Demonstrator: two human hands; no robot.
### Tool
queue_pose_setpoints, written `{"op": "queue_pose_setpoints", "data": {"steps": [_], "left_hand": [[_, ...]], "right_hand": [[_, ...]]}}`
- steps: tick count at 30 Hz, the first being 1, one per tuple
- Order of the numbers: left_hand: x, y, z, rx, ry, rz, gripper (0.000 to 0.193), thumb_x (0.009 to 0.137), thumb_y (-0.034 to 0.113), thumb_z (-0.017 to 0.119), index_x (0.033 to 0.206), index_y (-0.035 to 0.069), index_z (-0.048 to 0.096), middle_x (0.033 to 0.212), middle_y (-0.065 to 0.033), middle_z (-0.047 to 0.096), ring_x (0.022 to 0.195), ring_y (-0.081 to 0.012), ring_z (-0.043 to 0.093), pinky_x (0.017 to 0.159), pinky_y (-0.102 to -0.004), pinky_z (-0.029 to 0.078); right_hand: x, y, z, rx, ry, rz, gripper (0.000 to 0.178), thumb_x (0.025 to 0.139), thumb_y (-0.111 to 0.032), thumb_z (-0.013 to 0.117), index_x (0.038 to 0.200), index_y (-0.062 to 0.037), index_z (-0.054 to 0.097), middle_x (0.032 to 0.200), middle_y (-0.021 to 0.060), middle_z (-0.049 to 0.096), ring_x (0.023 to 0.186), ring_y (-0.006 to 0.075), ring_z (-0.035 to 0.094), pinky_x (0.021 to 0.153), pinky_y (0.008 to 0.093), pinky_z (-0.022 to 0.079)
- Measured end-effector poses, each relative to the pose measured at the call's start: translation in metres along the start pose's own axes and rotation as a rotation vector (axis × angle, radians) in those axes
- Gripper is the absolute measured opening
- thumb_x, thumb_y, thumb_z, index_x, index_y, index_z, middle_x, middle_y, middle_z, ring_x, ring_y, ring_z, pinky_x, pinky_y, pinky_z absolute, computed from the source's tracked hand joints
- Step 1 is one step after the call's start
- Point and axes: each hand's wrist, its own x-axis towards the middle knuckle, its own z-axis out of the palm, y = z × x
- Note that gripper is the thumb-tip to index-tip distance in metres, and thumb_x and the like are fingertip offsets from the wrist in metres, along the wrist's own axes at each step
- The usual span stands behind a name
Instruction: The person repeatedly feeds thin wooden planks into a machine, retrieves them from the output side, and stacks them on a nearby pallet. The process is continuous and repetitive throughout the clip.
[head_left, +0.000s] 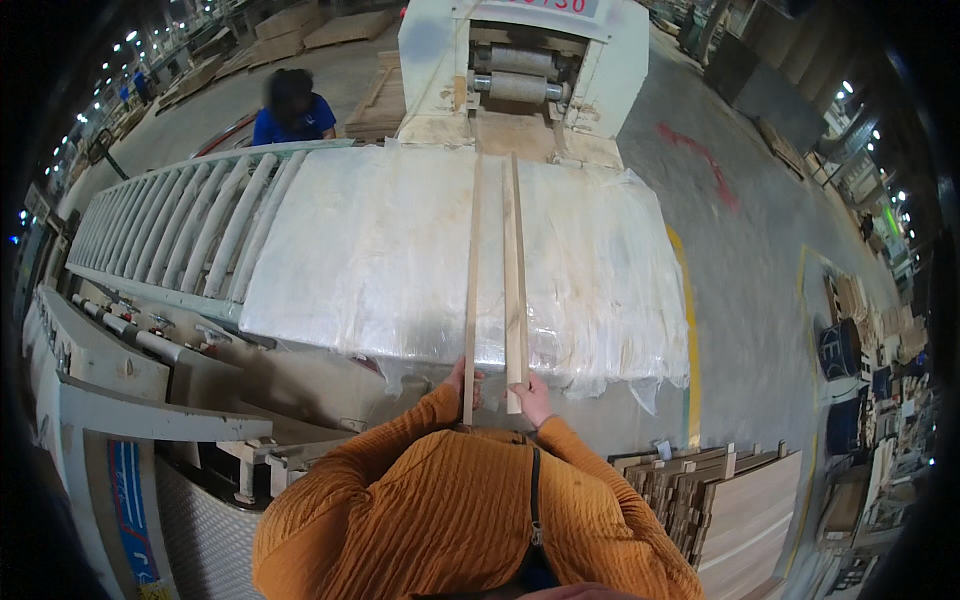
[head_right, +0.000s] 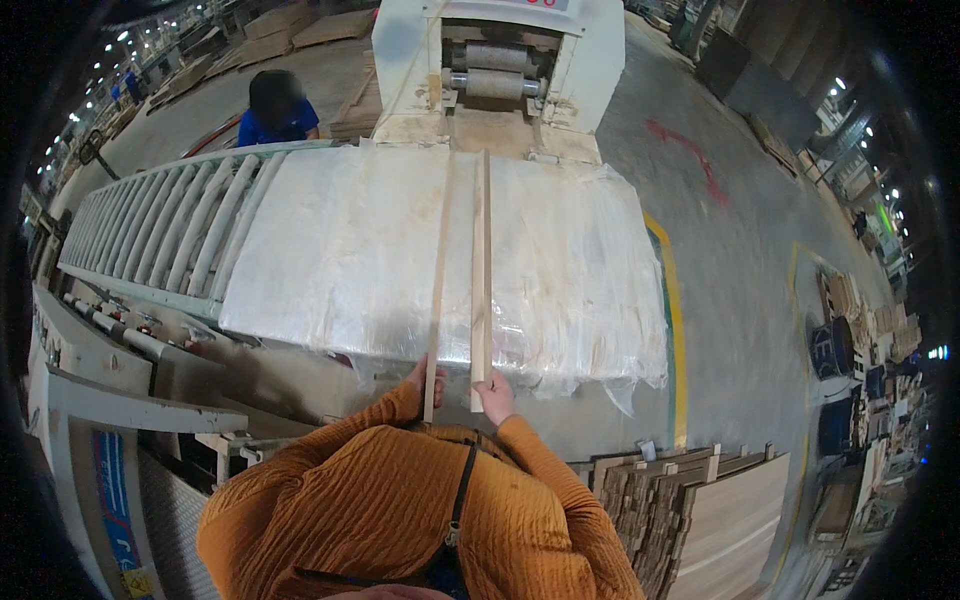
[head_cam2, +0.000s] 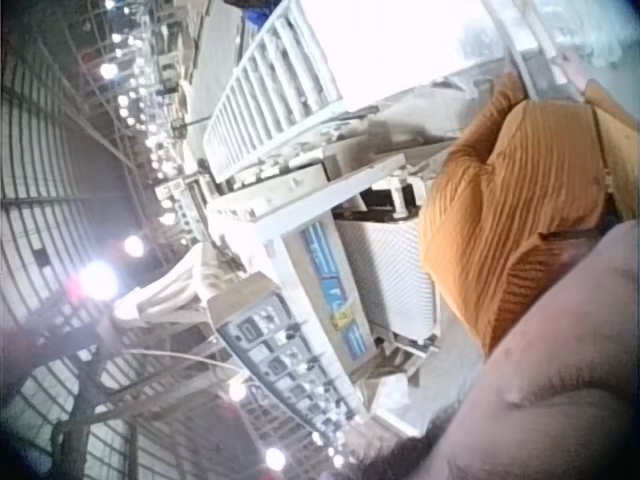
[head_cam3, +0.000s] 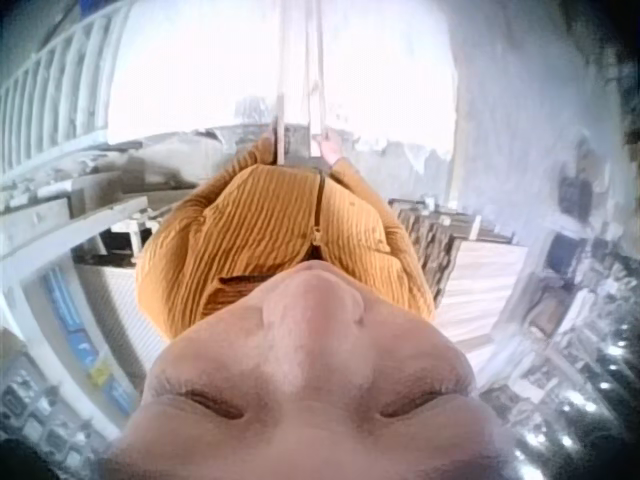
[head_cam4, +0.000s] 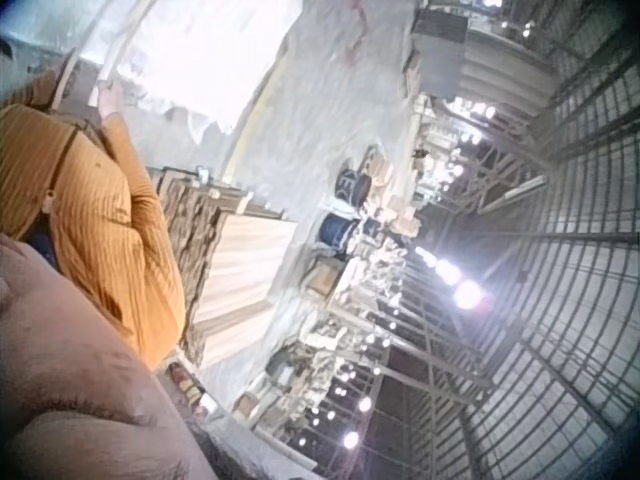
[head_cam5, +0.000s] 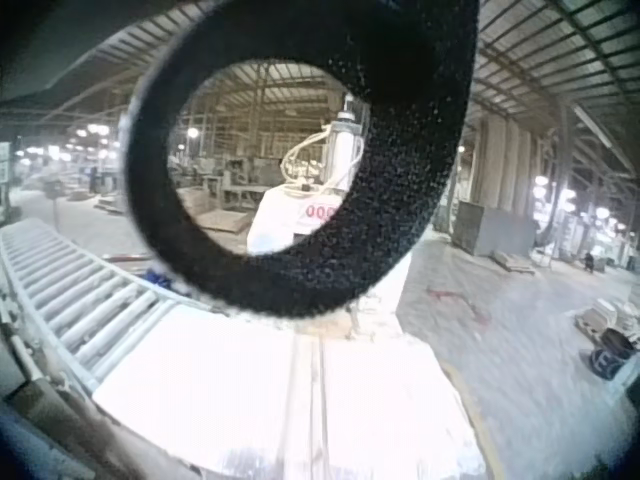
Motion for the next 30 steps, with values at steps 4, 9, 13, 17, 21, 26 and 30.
{"op": "queue_pose_setpoints", "data": {"steps": [4, 9, 13, 17, 21, 26, 30], "left_hand": [[0.008, -0.003, -0.012, -0.146, -0.205, -0.016, 0.070, 0.082, 0.073, 0.038, 0.096, 0.007, 0.057, 0.051, -0.0059, 0.043, 0.042, -0.0242, 0.042, 0.042, -0.0387, 0.033], [0.010, -0.009, -0.013, -0.192, -0.252, -0.021, 0.070, 0.083, 0.072, 0.036, 0.099, 0.008, 0.057, 0.052, -0.0063, 0.044, 0.042, -0.0247, 0.042, 0.042, -0.0384, 0.033], [0.011, -0.009, -0.013, -0.157, -0.272, -0.014, 0.068, 0.083, 0.071, 0.036, 0.104, 0.009, 0.058, 0.061, -0.0068, 0.052, 0.047, -0.0250, 0.046, 0.046, -0.0381, 0.037], [0.010, -0.005, -0.008, -0.013, -0.172, 0.012, 0.070, 0.084, 0.071, 0.035, 0.113, 0.011, 0.057, 0.078, -0.0069, 0.061, 0.062, -0.0258, 0.056, 0.052, -0.0383, 0.042], [-0.002, -0.004, 0.008, -0.149, -0.125, -0.019, 0.070, 0.086, 0.069, 0.034, 0.116, 0.010, 0.056, 0.095, -0.0092, 0.065, 0.080, -0.0273, 0.061, 0.064, -0.0405, 0.048], [0.006, -0.014, 0.034, 0.112, -0.129, 0.312, 0.071, 0.088, 0.068, 0.034, 0.121, 0.008, 0.053, 0.108, -0.0107, 0.063, 0.094, -0.0265, 0.060, 0.083, -0.0403, 0.049], [0.034, -0.024, 0.036, -0.003, -0.256, -0.046, 0.067, 0.092, 0.061, 0.032, 0.131, 0.007, 0.043, 0.124, -0.0109, 0.053, 0.113, -0.0269, 0.051, 0.100, -0.0380, 0.039]], "right_hand": [[-0.009, -0.018, -0.008, 0.461, 0.004, 0.230, 0.034, 0.092, -0.026, 0.055, 0.119, -0.0065, 0.051, 0.090, 0.0058, 0.061, 0.071, 0.0154, 0.059, 0.064, 0.0325, 0.051], [-0.021, -0.039, -0.023, 0.664, -0.086, 0.531, 0.037, 0.092, -0.038, 0.053, 0.116, -0.0094, 0.054, 0.088, 0.0048, 0.061, 0.071, 0.0150, 0.057, 0.065, 0.0303, 0.049], [-0.024, -0.032, -0.015, 0.400, -0.162, 0.399, 0.032, 0.090, -0.031, 0.059, 0.109, -0.0053, 0.057, 0.088, 0.0054, 0.062, 0.076, 0.0142, 0.058, 0.068, 0.0320, 0.048], [-0.021, -0.014, 0.006, -0.035, -0.026, 0.137, 0.024, 0.087, -0.017, 0.059, 0.103, 0.0010, 0.058, 0.094, 0.0084, 0.063, 0.084, 0.0170, 0.060, 0.075, 0.0337, 0.048], [-0.021, -0.013, 0.011, -0.183, -0.006, -0.073, 0.030, 0.085, -0.013, 0.056, 0.110, 0.0039, 0.055, 0.094, 0.0123, 0.063, 0.086, 0.0215, 0.060, 0.080, 0.0336, 0.046], [-0.032, -0.024, 0.021, -0.267, 0.049, -0.137, 0.036, 0.084, -0.018, 0.059, 0.111, 0.0042, 0.052, 0.101, 0.0181, 0.060, 0.097, 0.0272, 0.057, 0.088, 0.0370, 0.044], [-0.032, -0.030, 0.021, -0.381, 0.040, -0.179, 0.051, 0.077, -0.026, 0.067, 0.115, 0.0049, 0.051, 0.106, 0.0203, 0.059, 0.103, 0.0308, 0.056, 0.089, 0.0386, 0.043]]}}
